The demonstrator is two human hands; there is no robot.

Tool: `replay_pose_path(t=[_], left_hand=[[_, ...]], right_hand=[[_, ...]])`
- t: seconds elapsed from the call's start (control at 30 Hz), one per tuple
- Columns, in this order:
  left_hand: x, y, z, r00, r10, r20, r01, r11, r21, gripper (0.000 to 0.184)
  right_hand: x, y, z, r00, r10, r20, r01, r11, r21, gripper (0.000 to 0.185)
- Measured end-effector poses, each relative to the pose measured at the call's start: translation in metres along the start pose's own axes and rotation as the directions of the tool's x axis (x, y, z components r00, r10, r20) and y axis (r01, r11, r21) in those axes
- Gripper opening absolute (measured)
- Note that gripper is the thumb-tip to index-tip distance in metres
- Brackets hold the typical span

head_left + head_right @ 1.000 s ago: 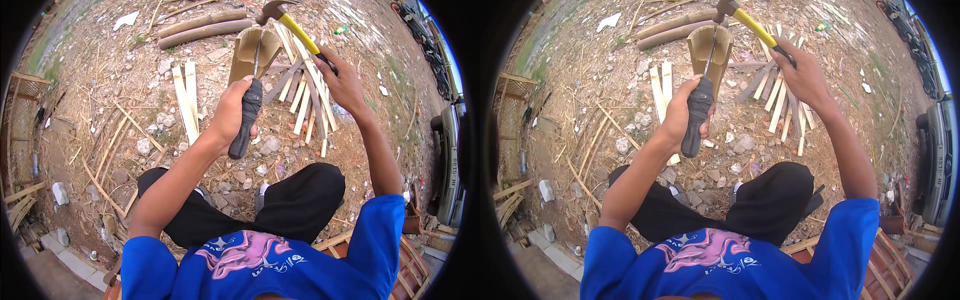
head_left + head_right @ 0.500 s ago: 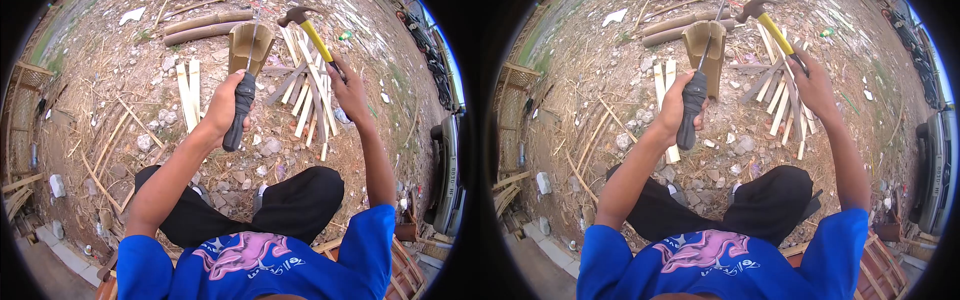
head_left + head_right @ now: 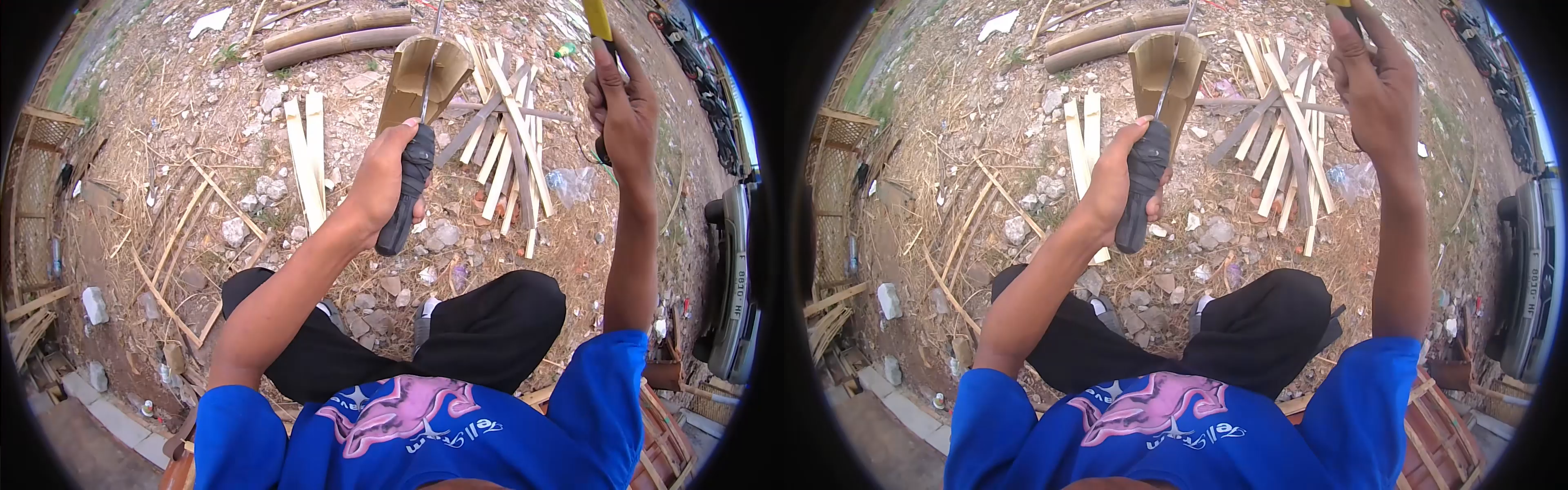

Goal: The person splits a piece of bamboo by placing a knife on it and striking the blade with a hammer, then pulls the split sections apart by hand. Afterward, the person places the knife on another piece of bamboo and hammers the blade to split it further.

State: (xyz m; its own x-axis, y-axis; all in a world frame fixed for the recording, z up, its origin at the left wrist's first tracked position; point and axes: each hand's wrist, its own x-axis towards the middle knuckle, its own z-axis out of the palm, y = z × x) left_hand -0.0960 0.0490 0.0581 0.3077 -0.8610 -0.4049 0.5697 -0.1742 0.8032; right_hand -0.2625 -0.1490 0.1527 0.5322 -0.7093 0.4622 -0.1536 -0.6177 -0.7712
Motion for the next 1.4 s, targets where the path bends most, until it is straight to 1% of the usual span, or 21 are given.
replay_pose_path(t=[0.03,0.07,0.1,0.13,0.17,0.2,0.33,0.4,0.5,0.57,0.63,0.7,0.73,0.8,0.83,0.9,0.97,1.03,1.07,1.27,1.4], left_hand=[[0.001,0.001,0.0,1.0,-0.004,0.002,0.004,1.0,-0.004,0.04],[0.002,0.002,-0.001,1.0,-0.004,0.004,0.004,1.0,-0.011,0.04],[0.002,0.002,-0.001,1.0,-0.008,0.007,0.008,1.0,-0.016,0.041],[0.002,0.0,-0.001,1.0,-0.022,0.003,0.022,0.999,-0.037,0.041],[0.005,0.0,-0.002,1.0,-0.029,0.0,0.029,0.998,-0.047,0.042],[0.003,-0.001,-0.004,0.999,-0.054,-0.002,0.054,0.997,-0.052,0.042],[0.001,-0.002,-0.009,1.0,-0.026,0.012,0.026,1.0,-0.003,0.042],[0.001,-0.006,-0.009,0.999,-0.021,0.032,0.02,1.0,0.016,0.042],[-0.002,-0.004,-0.003,0.999,-0.02,0.033,0.02,1.0,0.023,0.041],[-0.001,-0.008,-0.004,0.999,-0.028,0.041,0.027,1.0,0.011,0.041],[-0.001,-0.007,-0.006,0.999,-0.026,0.029,0.026,1.0,0.015,0.04],[0.0,-0.006,-0.009,1.0,-0.027,-0.015,0.027,0.999,0.027,0.04],[-0.001,-0.006,-0.011,1.0,-0.024,-0.011,0.024,0.999,0.036,0.04],[-0.002,-0.006,-0.01,1.0,-0.021,0.002,0.021,0.998,0.053,0.04],[0.0,-0.006,-0.01,1.0,-0.025,0.01,0.024,0.998,0.06,0.04],[0.001,-0.007,-0.008,0.999,-0.031,0.025,0.029,0.997,0.07,0.039],[0.002,-0.007,-0.005,0.997,-0.064,0.042,0.063,0.998,0.021,0.039],[0.003,-0.007,-0.006,0.998,-0.059,0.029,0.057,0.998,0.039,0.039],[0.011,-0.011,-0.011,1.0,-0.027,0.009,0.026,0.997,0.072,0.039],[0.017,-0.017,-0.005,1.0,0.008,0.015,-0.009,0.997,0.077,0.038],[0.018,-0.018,-0.002,0.999,-0.019,0.03,0.017,0.996,0.093,0.039]], right_hand=[[-0.001,-0.006,-0.001,0.998,-0.032,-0.059,0.043,0.981,0.19,0.043],[-0.004,-0.003,0.011,0.987,-0.097,-0.131,0.126,0.964,0.236,0.043],[-0.014,0.016,0.022,0.993,-0.077,-0.086,0.095,0.966,0.239,0.043],[-0.024,0.044,0.022,0.992,0.063,0.112,-0.037,0.975,-0.219,0.043],[-0.034,0.062,0.031,0.948,0.035,0.315,0.125,0.872,-0.474,0.043],[-0.032,0.055,0.03,0.884,0.364,0.293,-0.194,0.857,-0.478,0.043],[-0.035,0.058,0.024,0.943,0.27,0.197,-0.167,0.89,-0.424,0.043],[-0.031,0.048,0.018,0.961,0.23,0.154,-0.178,0.94,-0.291,0.044],[-0.035,0.042,0.026,0.947,0.279,0.157,-0.248,0.95,-0.191,0.047],[-0.042,0.055,0.031,0.938,0.241,0.248,-0.155,0.935,-0.32,0.049],[-0.041,0.061,0.033,0.955,0.105,0.278,0.022,0.908,-0.419,0.049],[-0.028,0.045,0.019,0.959,0.134,0.249,-0.028,0.921,-0.387,0.048],[-0.023,0.028,0.014,0.968,0.171,0.182,-0.109,0.945,-0.309,0.047],[-0.01,0.013,0.0,0.989,0.112,0.095,-0.106,0.992,-0.065,0.05],[-0.004,0.011,-0.004,0.999,-0.03,0.041,0.026,0.995,0.1,0.045],[-0.009,0.01,0.008,0.991,-0.053,-0.123,0.079,0.974,0.213,0.045],[-0.032,0.046,0.023,0.994,-0.012,0.112,0.048,0.944,-0.326,0.046],[-0.043,0.062,0.031,0.944,0.127,0.305,0.049,0.859,-0.51,0.047],[-0.037,0.064,0.023,0.919,0.235,0.316,-0.054,0.869,-0.492,0.048],[-0.037,0.044,0.029,0.98,0.153,0.124,-0.124,0.969,-0.216,0.05],[-0.039,0.061,0.035,0.931,0.091,0.354,0.067,0.909,-0.411,0.041]])
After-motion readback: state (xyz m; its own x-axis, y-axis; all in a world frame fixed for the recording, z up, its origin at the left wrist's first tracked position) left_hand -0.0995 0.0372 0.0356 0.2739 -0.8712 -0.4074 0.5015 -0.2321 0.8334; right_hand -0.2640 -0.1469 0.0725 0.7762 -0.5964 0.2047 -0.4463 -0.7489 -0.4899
